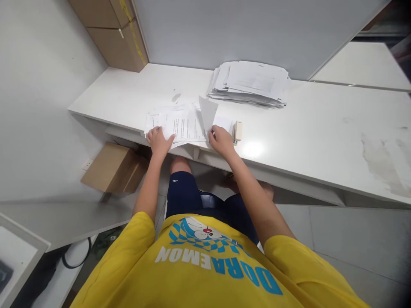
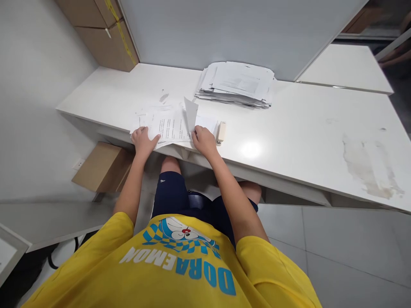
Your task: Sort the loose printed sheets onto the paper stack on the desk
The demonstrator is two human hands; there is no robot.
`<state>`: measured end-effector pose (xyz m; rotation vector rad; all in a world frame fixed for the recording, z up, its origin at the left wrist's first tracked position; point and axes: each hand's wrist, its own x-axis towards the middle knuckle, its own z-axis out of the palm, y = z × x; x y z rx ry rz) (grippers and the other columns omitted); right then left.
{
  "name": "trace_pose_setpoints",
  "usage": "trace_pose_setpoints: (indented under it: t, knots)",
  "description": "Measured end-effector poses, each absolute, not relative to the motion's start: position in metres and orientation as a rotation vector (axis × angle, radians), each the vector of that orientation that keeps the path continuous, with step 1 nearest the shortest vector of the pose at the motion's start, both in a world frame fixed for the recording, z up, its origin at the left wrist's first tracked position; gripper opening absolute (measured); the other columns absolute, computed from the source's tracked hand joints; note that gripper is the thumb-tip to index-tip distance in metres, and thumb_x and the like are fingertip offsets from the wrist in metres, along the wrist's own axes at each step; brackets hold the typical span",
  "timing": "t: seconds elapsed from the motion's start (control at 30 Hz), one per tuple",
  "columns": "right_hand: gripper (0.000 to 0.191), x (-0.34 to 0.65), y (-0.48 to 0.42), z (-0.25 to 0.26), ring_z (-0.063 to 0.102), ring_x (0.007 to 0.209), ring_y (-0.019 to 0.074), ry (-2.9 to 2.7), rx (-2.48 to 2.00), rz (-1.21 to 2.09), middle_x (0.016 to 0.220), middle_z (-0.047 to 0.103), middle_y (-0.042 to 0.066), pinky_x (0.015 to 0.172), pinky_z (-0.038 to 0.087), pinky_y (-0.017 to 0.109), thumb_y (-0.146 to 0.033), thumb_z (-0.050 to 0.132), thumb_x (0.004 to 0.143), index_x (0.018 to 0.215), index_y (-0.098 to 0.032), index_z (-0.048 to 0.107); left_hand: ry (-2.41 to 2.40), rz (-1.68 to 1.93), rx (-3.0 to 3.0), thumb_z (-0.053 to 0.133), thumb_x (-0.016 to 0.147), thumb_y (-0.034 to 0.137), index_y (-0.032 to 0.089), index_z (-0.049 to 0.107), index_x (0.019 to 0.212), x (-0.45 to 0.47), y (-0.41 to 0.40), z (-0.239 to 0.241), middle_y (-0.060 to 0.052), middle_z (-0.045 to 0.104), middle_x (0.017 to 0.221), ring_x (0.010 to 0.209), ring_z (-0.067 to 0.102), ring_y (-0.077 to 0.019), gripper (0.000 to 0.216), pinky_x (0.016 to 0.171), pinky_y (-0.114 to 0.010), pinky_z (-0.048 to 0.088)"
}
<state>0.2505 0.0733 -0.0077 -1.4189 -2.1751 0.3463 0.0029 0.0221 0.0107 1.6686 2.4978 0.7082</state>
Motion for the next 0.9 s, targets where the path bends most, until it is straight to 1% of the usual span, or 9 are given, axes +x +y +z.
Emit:
trace_pose_setpoints:
  t: [0.17,0.3,0.4,0.5,0.57,0.67,0.73,0.8,0.9]
  knots:
    - [0.017,0.256,0.073,-0.011,0.051,0.078,0.0234,-2.103,-1.315,0.41,0.079,0.058,0.007,0.066,0.033,0.032,-0.033,0.036,0.096,0.082,-0.024,0.043,2.5,0.671,1.637,0.069,0.081,0.036,0.015,0.06,0.115,-0.003,0.037,0.014,-0.018,0.055,0.133,0.135,0.038,-0.0382,0.041,0.116,-0.054,0.026]
    - [0.016,0.257,0.077,-0.014,0.053,0.087,0.026,-2.205,-1.14,0.388,0.089,0.061,0.011,0.076,0.039,0.036,-0.032,0.037,0.094,0.086,-0.023,0.047,2.351,0.763,1.878,0.052,0.091,0.028,0.017,0.062,0.103,-0.001,0.032,0.003,-0.015,0.061,0.118,0.125,0.047,-0.0323,0.019,0.112,-0.047,0.033]
    - [0.019,0.256,0.075,-0.01,0.055,0.099,0.0282,-2.34,-0.938,0.373,0.101,0.064,0.015,0.088,0.042,0.041,-0.031,0.037,0.093,0.091,-0.021,0.053,2.158,0.979,1.924,0.048,0.093,0.031,0.017,0.063,0.102,0.013,0.017,-0.001,-0.015,0.064,0.114,0.12,0.052,-0.0301,0.023,0.11,-0.046,0.037]
    - [0.025,0.254,0.06,-0.002,0.056,0.11,0.0272,-2.371,-0.822,0.429,0.112,0.065,0.016,0.097,0.042,0.043,-0.032,0.035,0.095,0.098,-0.02,0.057,1.842,1.413,1.636,0.058,0.089,0.046,0.02,0.057,0.122,0.03,0.0,0.001,-0.014,0.062,0.124,0.121,0.055,-0.0265,0.042,0.108,-0.043,0.043]
    - [0.025,0.254,0.045,-0.002,0.057,0.113,0.0261,-2.404,-0.756,0.472,0.117,0.066,0.015,0.1,0.043,0.043,-0.031,0.037,0.096,0.1,-0.02,0.059,1.557,1.611,1.259,0.061,0.086,0.056,0.025,0.048,0.135,0.038,-0.008,0.004,-0.011,0.061,0.125,0.115,0.061,-0.0229,0.06,0.1,-0.039,0.05]
    - [0.026,0.252,0.023,-0.008,0.057,0.12,0.027,-2.479,-0.746,0.472,0.126,0.065,0.015,0.105,0.043,0.046,-0.03,0.042,0.095,0.108,-0.019,0.062,1.231,1.622,0.816,0.055,0.085,0.065,0.025,0.051,0.133,0.039,-0.014,0.01,-0.01,0.064,0.121,0.101,0.067,-0.0199,0.062,0.083,-0.034,0.058]
    - [0.033,0.251,0.013,-0.013,0.051,0.132,0.029,-2.532,-0.776,0.446,0.14,0.058,0.016,0.113,0.036,0.051,-0.031,0.047,0.095,0.121,-0.018,0.061,1.173,1.556,0.747,0.062,0.083,0.06,0.022,0.057,0.125,0.035,-0.015,0.011,-0.011,0.066,0.122,0.097,0.069,-0.0204,0.057,0.074,-0.03,0.06]
    - [0.042,0.251,0.007,-0.015,0.041,0.143,0.0294,-2.59,-0.794,0.444,0.152,0.047,0.014,0.119,0.027,0.055,-0.027,0.047,0.094,0.135,-0.019,0.054,1.236,1.479,0.766,0.074,0.077,0.047,0.018,0.062,0.119,0.033,-0.015,0.011,-0.012,0.069,0.117,0.091,0.07,-0.0205,0.053,0.067,-0.028,0.06]
    - [0.051,0.253,0.0,-0.011,0.033,0.149,0.0279,-2.607,-0.783,0.502,0.158,0.039,0.011,0.123,0.019,0.058,-0.024,0.045,0.095,0.145,-0.022,0.046,1.406,1.446,0.757,0.08,0.069,0.027,0.013,0.066,0.11,0.034,-0.018,0.007,-0.011,0.074,0.104,0.079,0.069,-0.0184,0.046,0.063,-0.026,0.059]
